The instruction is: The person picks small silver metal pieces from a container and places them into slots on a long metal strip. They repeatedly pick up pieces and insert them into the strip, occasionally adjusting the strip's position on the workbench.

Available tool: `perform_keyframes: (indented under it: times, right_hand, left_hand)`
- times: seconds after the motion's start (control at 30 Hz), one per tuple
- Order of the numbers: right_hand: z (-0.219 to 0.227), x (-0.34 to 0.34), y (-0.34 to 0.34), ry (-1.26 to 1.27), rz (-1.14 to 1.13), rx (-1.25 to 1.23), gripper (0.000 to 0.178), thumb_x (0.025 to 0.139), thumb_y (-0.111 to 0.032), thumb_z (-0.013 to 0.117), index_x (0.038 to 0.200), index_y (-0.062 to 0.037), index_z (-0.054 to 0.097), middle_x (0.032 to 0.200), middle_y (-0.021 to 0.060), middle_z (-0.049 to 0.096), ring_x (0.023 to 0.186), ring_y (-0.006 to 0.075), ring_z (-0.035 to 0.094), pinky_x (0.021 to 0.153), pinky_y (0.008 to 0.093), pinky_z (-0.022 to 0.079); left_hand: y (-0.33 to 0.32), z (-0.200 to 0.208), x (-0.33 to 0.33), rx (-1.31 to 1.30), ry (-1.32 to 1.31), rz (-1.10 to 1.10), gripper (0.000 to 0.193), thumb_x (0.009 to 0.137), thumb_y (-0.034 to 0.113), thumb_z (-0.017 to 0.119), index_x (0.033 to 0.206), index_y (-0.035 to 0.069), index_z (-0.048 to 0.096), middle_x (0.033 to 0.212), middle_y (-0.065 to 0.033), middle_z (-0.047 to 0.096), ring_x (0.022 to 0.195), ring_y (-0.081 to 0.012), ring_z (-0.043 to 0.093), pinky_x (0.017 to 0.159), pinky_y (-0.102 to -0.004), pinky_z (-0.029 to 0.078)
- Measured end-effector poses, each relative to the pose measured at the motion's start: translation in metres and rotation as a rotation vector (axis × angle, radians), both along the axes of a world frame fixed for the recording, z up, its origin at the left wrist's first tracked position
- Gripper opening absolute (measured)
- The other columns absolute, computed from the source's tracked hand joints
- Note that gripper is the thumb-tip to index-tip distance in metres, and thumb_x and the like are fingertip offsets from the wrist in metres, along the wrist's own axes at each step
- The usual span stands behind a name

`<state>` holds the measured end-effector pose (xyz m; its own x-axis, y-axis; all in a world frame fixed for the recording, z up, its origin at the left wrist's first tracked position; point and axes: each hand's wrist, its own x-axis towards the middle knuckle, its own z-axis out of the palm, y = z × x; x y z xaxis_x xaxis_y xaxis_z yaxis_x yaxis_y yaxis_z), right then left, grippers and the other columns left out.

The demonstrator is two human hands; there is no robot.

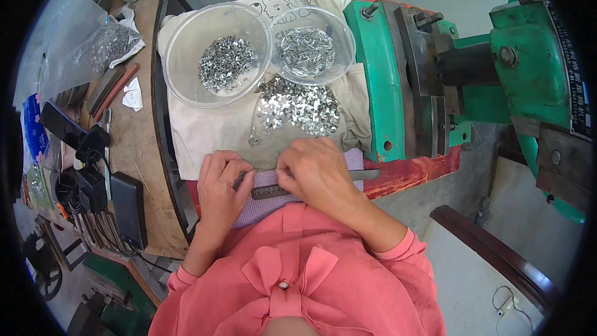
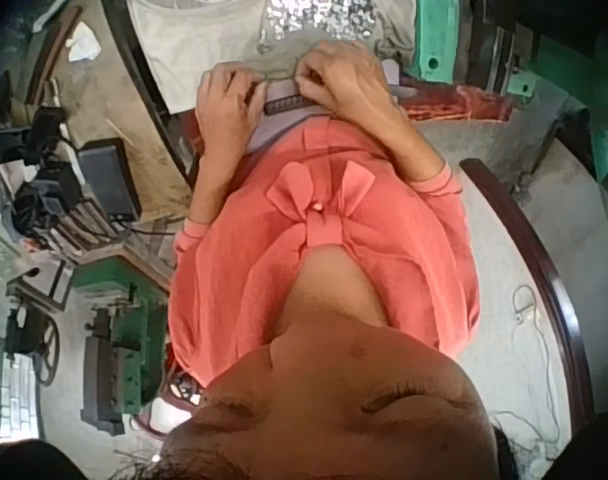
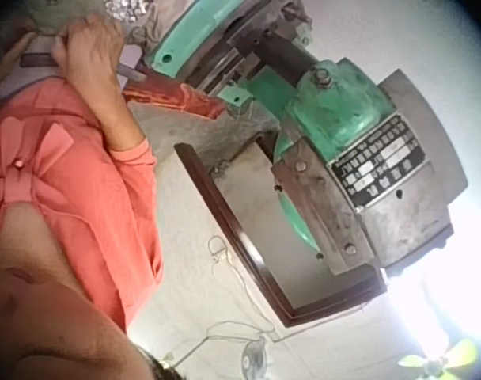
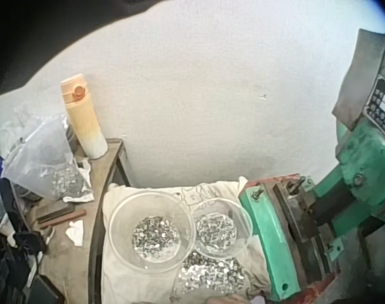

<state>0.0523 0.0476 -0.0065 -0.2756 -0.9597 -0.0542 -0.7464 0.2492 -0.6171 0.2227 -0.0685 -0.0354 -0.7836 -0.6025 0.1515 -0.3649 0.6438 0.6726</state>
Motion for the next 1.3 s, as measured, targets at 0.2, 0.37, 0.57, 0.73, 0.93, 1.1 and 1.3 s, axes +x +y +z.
perform_keyframes:
  times: [0.2, 0.37, 0.57, 0.73, 0.93, 1.1, 1.3]
  right_hand:
    - [0.001, -0.003, -0.003, -0.011, -0.128, -0.024, 0.012, 0.079, -0.015, 0.079, 0.084, -0.0095, 0.069, 0.083, 0.0056, 0.063, 0.081, 0.0275, 0.064, 0.076, 0.0404, 0.046]
    - [-0.013, 0.000, -0.003, 0.071, -0.048, -0.116, 0.014, 0.080, -0.014, 0.078, 0.090, -0.0095, 0.070, 0.084, 0.0053, 0.063, 0.082, 0.0281, 0.064, 0.075, 0.0408, 0.046]
    - [-0.007, -0.004, -0.002, -0.003, -0.127, -0.075, 0.013, 0.079, -0.013, 0.079, 0.089, -0.0101, 0.071, 0.084, 0.0045, 0.063, 0.082, 0.0281, 0.064, 0.074, 0.0406, 0.047]
    - [-0.010, -0.004, -0.001, 0.087, -0.100, -0.118, 0.013, 0.079, -0.013, 0.078, 0.089, -0.0103, 0.071, 0.083, 0.0046, 0.063, 0.081, 0.0275, 0.063, 0.074, 0.0398, 0.047]
    - [-0.005, -0.002, -0.003, 0.175, -0.037, -0.094, 0.013, 0.078, -0.012, 0.079, 0.088, -0.0093, 0.071, 0.083, 0.0049, 0.063, 0.080, 0.0276, 0.064, 0.074, 0.0391, 0.047]
    - [-0.006, 0.000, -0.002, 0.182, -0.032, -0.099, 0.014, 0.079, -0.011, 0.078, 0.088, -0.0090, 0.068, 0.084, 0.0053, 0.062, 0.082, 0.0277, 0.063, 0.075, 0.0393, 0.047]
    - [-0.007, -0.002, 0.000, 0.142, -0.019, -0.078, 0.013, 0.080, -0.011, 0.077, 0.087, -0.0087, 0.067, 0.084, 0.0058, 0.061, 0.083, 0.0278, 0.063, 0.077, 0.0396, 0.046]
  left_hand:
    - [-0.002, -0.004, 0.000, 0.001, 0.075, -0.031, 0.019, 0.071, 0.002, 0.078, 0.085, 0.008, 0.066, 0.093, -0.0055, 0.061, 0.083, -0.0276, 0.058, 0.070, -0.0402, 0.044]
    - [-0.005, -0.002, -0.009, 0.017, 0.097, -0.059, 0.021, 0.068, -0.002, 0.078, 0.084, 0.005, 0.066, 0.090, -0.0078, 0.061, 0.082, -0.0284, 0.060, 0.070, -0.0388, 0.047]
    - [-0.007, -0.002, -0.015, -0.009, 0.076, -0.159, 0.020, 0.070, 0.003, 0.080, 0.087, 0.006, 0.069, 0.093, -0.0064, 0.061, 0.083, -0.0271, 0.059, 0.071, -0.0389, 0.047]
    - [-0.009, -0.001, -0.018, -0.037, 0.020, -0.210, 0.018, 0.072, 0.006, 0.080, 0.085, 0.007, 0.069, 0.094, -0.0056, 0.061, 0.082, -0.0270, 0.058, 0.073, -0.0386, 0.047]
    - [-0.009, -0.004, -0.007, -0.043, 0.057, -0.123, 0.017, 0.072, 0.002, 0.076, 0.084, 0.007, 0.066, 0.094, -0.0056, 0.060, 0.083, -0.0271, 0.058, 0.071, -0.0393, 0.046]
    - [-0.009, -0.004, 0.002, -0.001, 0.061, -0.058, 0.021, 0.070, -0.004, 0.077, 0.087, 0.004, 0.068, 0.095, -0.0083, 0.062, 0.086, -0.0288, 0.059, 0.072, -0.0394, 0.048]
    - [-0.011, 0.000, 0.004, 0.029, 0.045, -0.063, 0.024, 0.070, -0.002, 0.080, 0.091, 0.005, 0.070, 0.095, -0.0079, 0.062, 0.086, -0.0279, 0.059, 0.072, -0.0390, 0.048]
